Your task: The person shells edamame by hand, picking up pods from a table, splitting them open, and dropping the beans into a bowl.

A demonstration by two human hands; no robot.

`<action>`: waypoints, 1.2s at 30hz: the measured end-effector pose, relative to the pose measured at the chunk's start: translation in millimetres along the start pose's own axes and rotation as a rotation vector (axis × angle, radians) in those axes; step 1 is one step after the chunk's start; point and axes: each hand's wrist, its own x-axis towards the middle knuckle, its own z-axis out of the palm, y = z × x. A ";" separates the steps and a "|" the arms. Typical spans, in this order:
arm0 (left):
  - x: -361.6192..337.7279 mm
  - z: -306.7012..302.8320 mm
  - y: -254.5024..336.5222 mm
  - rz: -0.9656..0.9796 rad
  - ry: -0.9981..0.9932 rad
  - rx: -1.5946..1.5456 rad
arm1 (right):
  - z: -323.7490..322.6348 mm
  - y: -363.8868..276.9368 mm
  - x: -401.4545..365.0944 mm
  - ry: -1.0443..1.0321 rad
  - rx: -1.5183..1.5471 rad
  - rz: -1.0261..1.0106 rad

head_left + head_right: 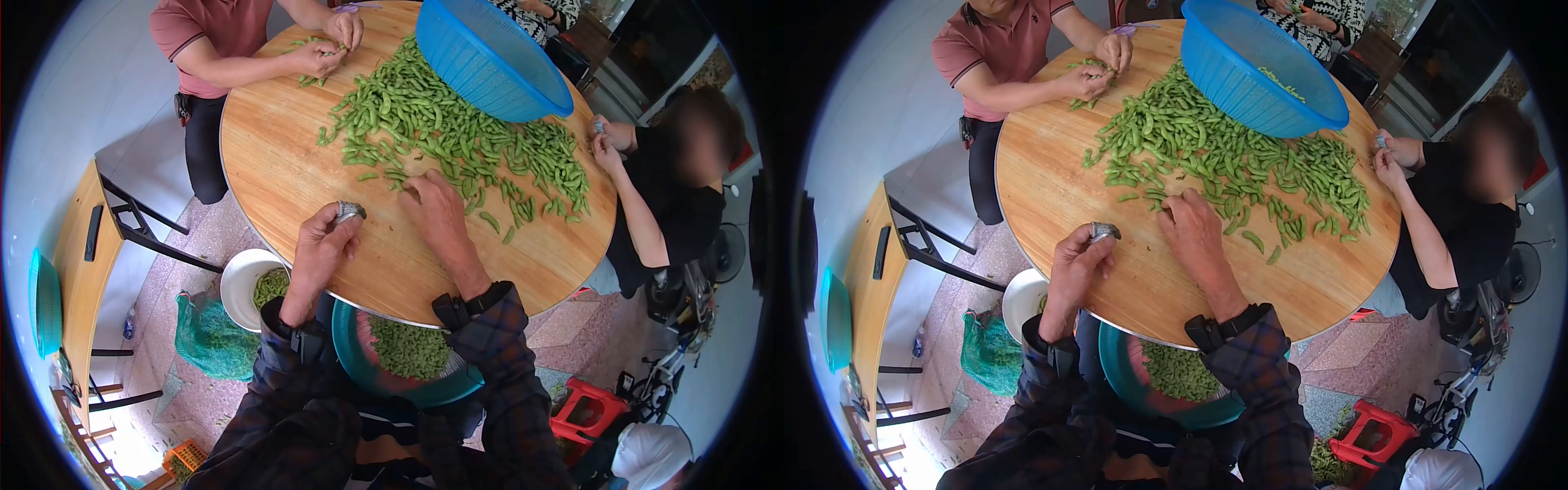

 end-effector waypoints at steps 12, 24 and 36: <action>0.8 19.7 1.6 -0.084 -0.098 -0.127 | -24.3 -39.1 -15.8 -0.167 0.499 0.184; -0.5 17.5 -0.7 -0.068 -0.120 -0.187 | -21.2 -40.5 -21.2 -0.119 0.428 -0.057; -2.3 19.7 -1.3 -0.003 -0.107 -0.125 | -20.7 -40.5 -21.2 -0.031 0.293 -0.229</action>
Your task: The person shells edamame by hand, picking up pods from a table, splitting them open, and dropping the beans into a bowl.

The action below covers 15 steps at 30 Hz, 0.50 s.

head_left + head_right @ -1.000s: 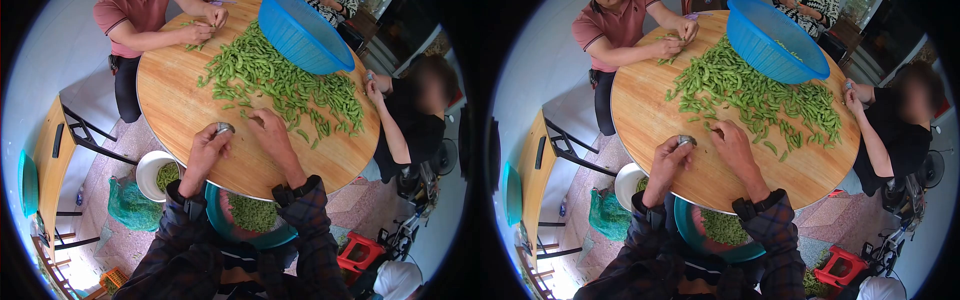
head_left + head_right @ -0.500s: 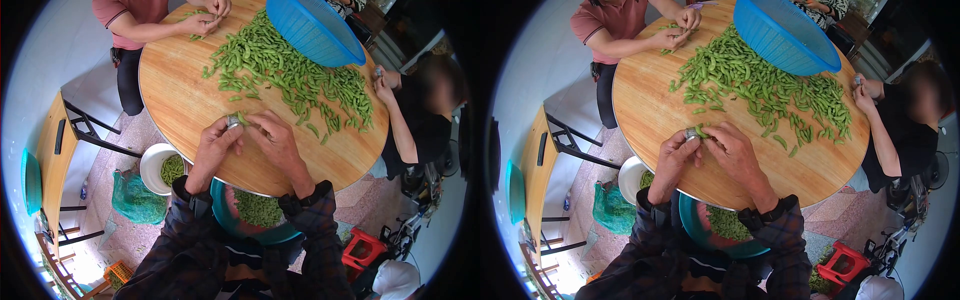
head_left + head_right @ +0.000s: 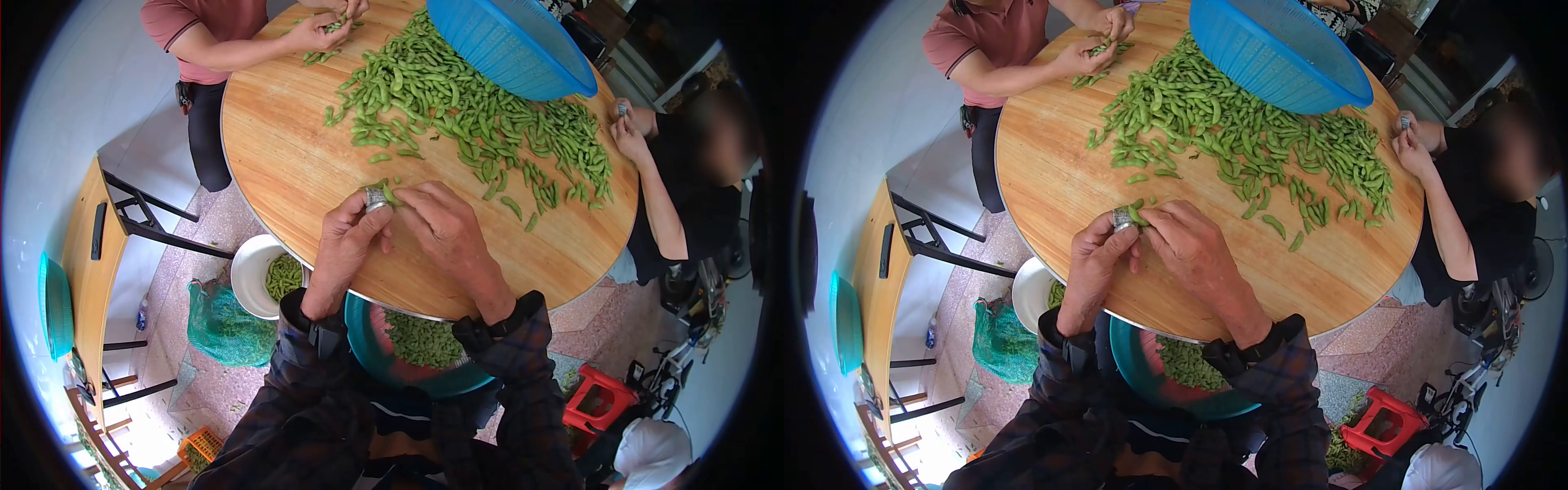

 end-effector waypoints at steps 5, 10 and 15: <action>0.1 0.0 -2.5 0.036 0.002 0.084 | 2.3 0.4 0.3 0.042 -0.118 -0.106; -1.0 1.0 -2.5 0.053 0.013 0.131 | 5.5 1.0 -1.5 0.031 -0.177 -0.120; -1.8 -0.2 -0.4 0.039 0.004 0.117 | 3.9 -1.3 -3.2 -0.026 -0.034 -0.002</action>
